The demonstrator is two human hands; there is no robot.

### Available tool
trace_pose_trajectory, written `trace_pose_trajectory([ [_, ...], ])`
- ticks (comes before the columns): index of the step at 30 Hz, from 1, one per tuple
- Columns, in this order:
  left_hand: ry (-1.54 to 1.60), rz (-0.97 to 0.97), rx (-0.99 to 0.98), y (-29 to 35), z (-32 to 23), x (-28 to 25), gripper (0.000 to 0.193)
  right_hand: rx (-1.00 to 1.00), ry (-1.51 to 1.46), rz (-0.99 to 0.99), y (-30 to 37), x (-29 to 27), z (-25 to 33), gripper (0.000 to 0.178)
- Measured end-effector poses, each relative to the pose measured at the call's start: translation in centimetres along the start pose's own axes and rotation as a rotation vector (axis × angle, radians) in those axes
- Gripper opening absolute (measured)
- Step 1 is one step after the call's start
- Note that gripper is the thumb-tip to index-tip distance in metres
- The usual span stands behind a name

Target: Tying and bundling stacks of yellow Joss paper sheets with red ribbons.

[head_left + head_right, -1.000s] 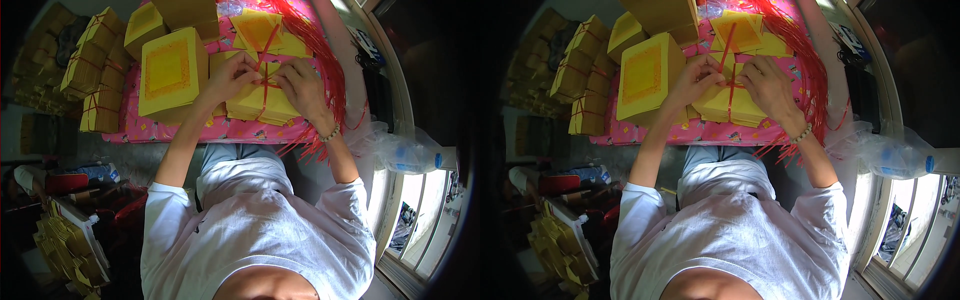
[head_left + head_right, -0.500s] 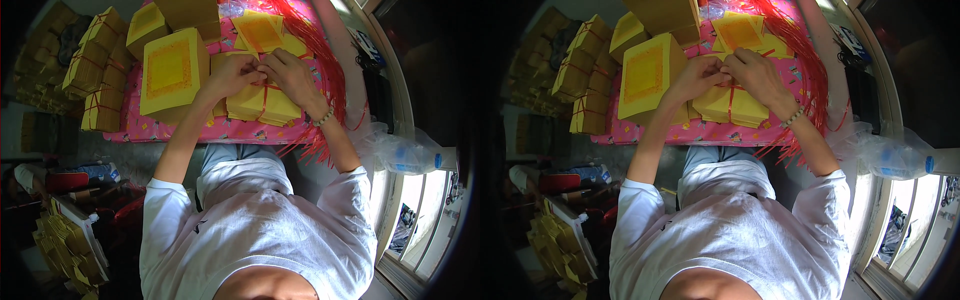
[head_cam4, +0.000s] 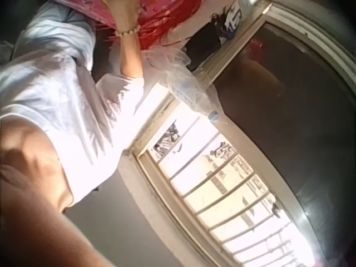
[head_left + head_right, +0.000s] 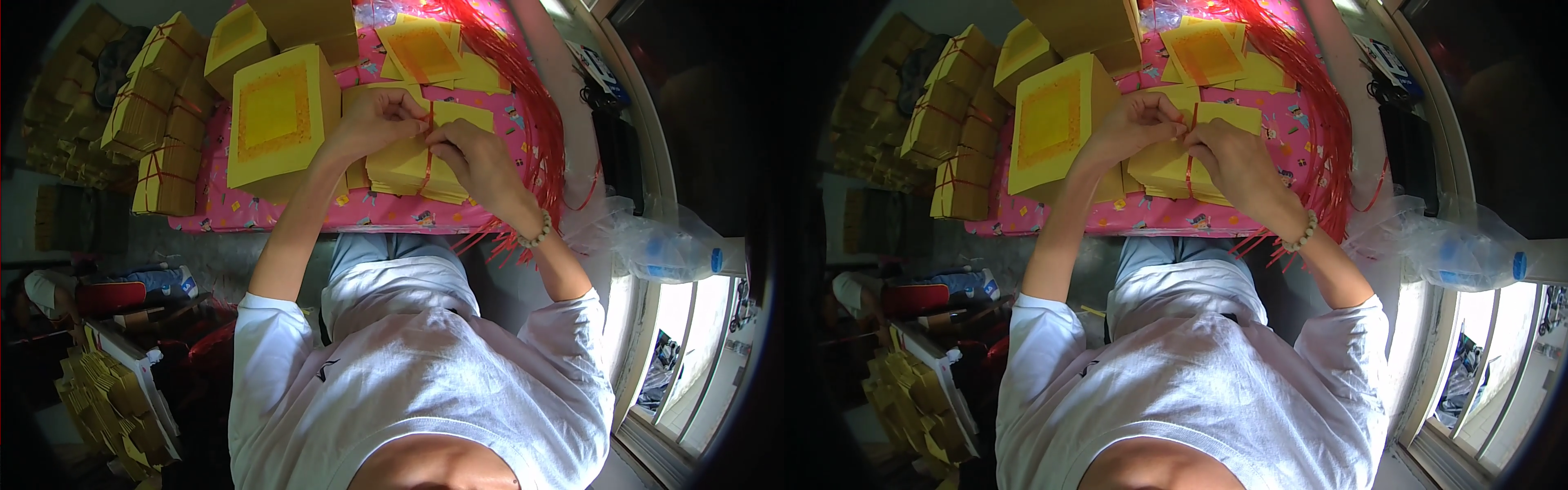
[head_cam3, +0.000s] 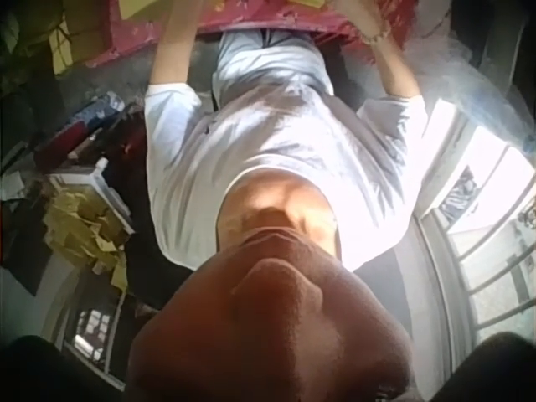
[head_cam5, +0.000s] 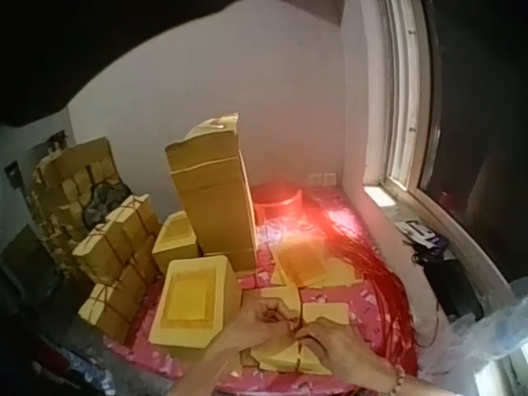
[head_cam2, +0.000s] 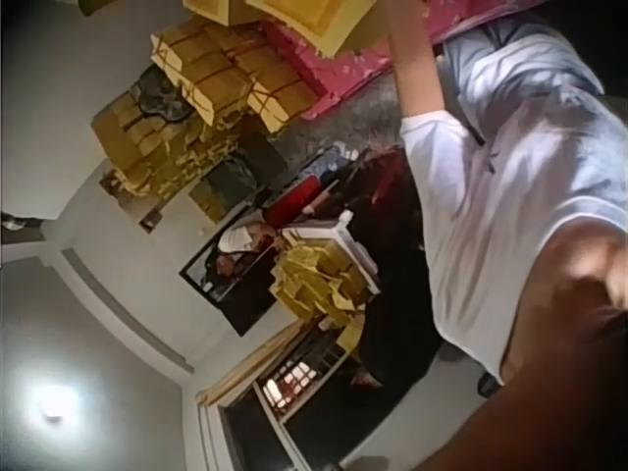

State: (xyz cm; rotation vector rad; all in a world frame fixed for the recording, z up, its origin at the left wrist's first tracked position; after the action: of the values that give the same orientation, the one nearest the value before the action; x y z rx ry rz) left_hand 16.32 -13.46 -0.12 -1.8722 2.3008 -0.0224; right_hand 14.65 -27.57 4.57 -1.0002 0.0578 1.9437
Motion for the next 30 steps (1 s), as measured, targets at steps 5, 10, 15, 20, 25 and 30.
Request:
trace_pose_trajectory([
  [5, 0.019, -0.061, 0.109, 0.9, 0.1, -0.5, 0.006, 0.092, -0.125, 0.110, -0.9, -2.5, 0.8, 0.014],
  [10, -0.569, -0.105, 0.226, 1.6, -3.2, 1.3, 0.010, 0.076, -0.122, 0.057, -3.2, -1.1, -3.3, 0.016],
  [15, -0.808, -0.233, 0.476, 2.4, -4.7, 1.8, 0.013, 0.126, -0.081, 0.137, -3.6, 1.3, -3.8, 0.017],
  [20, -0.768, -0.373, 0.575, 3.2, -4.6, 1.5, 0.017, 0.106, -0.226, 0.182, -4.5, 1.9, -5.0, 0.014],
  [25, -0.781, -0.453, 0.555, 3.6, -4.8, 0.7, 0.013, 0.007, -0.366, 0.263, -5.2, 2.3, -4.5, 0.014],
  [30, -0.721, -0.450, 0.522, 3.4, -4.4, 0.5, 0.012, -0.103, -0.252, 0.263, -5.1, 1.9, -3.6, 0.013],
])
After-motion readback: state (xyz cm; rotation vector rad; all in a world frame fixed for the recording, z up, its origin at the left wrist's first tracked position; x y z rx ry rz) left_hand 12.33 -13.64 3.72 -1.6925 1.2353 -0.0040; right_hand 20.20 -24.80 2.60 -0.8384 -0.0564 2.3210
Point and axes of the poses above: each hand's wrist, its own y-axis away from the middle knuckle, its own x-axis out of the palm, z = x × y, the point moved 8 cm from there along -y, towards the middle knuckle, and after that the axes turned 7 degrees about x, right-handed, at the moved point
